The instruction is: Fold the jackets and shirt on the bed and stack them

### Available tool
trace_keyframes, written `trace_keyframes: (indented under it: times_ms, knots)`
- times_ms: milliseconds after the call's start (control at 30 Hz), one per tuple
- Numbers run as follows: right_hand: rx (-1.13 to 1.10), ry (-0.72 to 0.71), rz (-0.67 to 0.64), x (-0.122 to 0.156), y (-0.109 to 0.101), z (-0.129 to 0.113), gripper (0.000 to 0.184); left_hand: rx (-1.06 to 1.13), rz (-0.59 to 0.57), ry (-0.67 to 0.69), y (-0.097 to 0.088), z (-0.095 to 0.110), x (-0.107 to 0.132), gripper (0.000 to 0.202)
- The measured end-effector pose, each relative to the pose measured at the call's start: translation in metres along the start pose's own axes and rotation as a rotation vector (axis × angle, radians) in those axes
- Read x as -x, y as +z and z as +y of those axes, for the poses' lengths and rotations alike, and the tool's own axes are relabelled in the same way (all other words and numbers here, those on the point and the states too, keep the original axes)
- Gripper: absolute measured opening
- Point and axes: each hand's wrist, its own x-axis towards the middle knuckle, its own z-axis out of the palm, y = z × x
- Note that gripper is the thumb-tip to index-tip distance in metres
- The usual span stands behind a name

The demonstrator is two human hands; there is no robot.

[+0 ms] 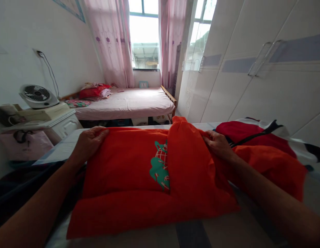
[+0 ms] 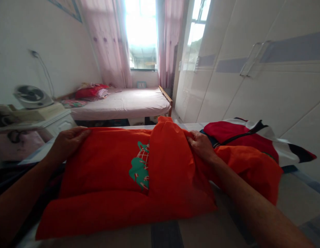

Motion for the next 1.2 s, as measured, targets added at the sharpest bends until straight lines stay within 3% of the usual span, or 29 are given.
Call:
trace_keyframes:
  times_ms: [100,167,233,333,433,500,600,733,867,967,1067,1200]
  knots:
    - [0.104,-0.001,0.048,-0.024,0.016,-0.01,0.029,-0.127,0.035,-0.003,0.014,-0.011,-0.016,0.045]
    - [0.132,0.0,0.051,-0.026,0.027,-0.015,0.033,-0.167,0.016,0.019,0.023,-0.017,-0.014,0.049]
    - [0.104,-0.033,0.068,-0.013,0.028,-0.018,0.037,-0.169,-0.026,0.07,0.024,-0.022,0.003,0.052]
    - [0.011,-0.067,0.058,0.029,0.013,-0.023,0.032,-0.036,-0.224,0.119,0.011,-0.026,0.048,0.049]
    - [-0.045,-0.009,-0.104,0.077,-0.01,-0.023,0.035,0.123,-0.459,-0.008,-0.006,-0.031,0.094,0.049]
    - [-0.037,0.005,-0.215,0.102,-0.018,-0.019,0.038,0.146,-0.5,-0.107,-0.012,-0.034,0.114,0.051]
    - [-0.024,-0.024,-0.261,0.12,-0.015,-0.011,0.043,0.142,-0.499,-0.214,-0.016,-0.038,0.125,0.053]
    - [-0.163,-0.043,-0.204,0.121,-0.002,-0.007,0.031,0.375,-0.648,-0.346,-0.019,-0.036,0.127,0.037]
    - [-0.285,0.085,-0.158,0.11,-0.002,-0.017,0.033,0.684,-0.487,-0.456,-0.022,-0.025,0.131,0.03]
    - [-0.275,0.129,-0.043,0.101,-0.017,-0.028,0.032,0.717,-0.39,-0.464,-0.026,-0.018,0.132,0.033]
    - [-0.266,0.184,0.057,0.099,-0.028,-0.032,0.031,0.584,-0.366,-0.418,-0.026,-0.016,0.134,0.039]
    - [-0.249,0.193,-0.172,0.113,-0.016,-0.019,0.028,0.238,-0.29,-0.365,-0.011,-0.019,0.147,0.049]
